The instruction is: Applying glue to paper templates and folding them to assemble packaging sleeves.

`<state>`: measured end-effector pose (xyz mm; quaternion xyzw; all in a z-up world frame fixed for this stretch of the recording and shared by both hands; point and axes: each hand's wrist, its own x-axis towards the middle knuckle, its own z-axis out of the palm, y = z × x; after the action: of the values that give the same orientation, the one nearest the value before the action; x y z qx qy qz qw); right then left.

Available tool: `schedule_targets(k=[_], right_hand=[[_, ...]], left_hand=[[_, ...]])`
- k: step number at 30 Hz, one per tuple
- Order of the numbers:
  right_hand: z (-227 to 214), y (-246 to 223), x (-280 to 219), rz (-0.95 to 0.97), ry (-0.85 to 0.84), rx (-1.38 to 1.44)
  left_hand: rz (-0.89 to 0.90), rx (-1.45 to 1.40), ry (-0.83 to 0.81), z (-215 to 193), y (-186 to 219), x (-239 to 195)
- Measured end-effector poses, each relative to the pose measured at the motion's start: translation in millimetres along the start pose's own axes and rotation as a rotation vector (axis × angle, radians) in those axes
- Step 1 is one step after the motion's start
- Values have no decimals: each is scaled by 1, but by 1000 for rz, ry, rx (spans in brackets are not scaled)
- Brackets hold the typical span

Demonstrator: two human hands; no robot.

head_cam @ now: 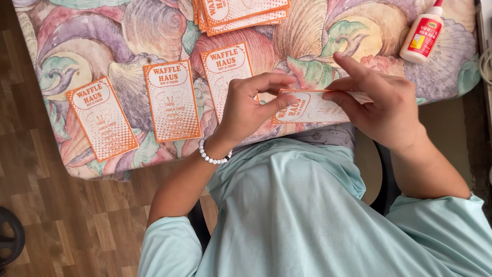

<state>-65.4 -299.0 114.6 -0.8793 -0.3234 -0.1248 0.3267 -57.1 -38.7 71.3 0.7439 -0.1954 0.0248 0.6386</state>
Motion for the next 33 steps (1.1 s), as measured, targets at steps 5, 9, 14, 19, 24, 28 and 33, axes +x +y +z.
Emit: schedule_targets(k=[5, 9, 14, 19, 24, 28, 33], right_hand=[[-9, -7, 10, 8, -23, -2], [-12, -7, 17, 28, -54, 46], [-7, -1, 23, 78, -87, 46], [2, 6, 29, 54, -104, 62], [3, 4, 38, 127, -142, 102], [-5, 25, 42, 29, -138, -2], [-22, 50, 37, -148, -140, -127]], left_hand=[[-22, 32, 75, -1, 20, 2], [-64, 39, 101, 0, 21, 3], [-94, -6, 76, 1, 11, 7], [-68, 41, 5, -1, 13, 15], [63, 196, 78, -6, 9, 19], [116, 248, 70, -16, 1, 24], [552, 551, 68, -30, -33, 32]])
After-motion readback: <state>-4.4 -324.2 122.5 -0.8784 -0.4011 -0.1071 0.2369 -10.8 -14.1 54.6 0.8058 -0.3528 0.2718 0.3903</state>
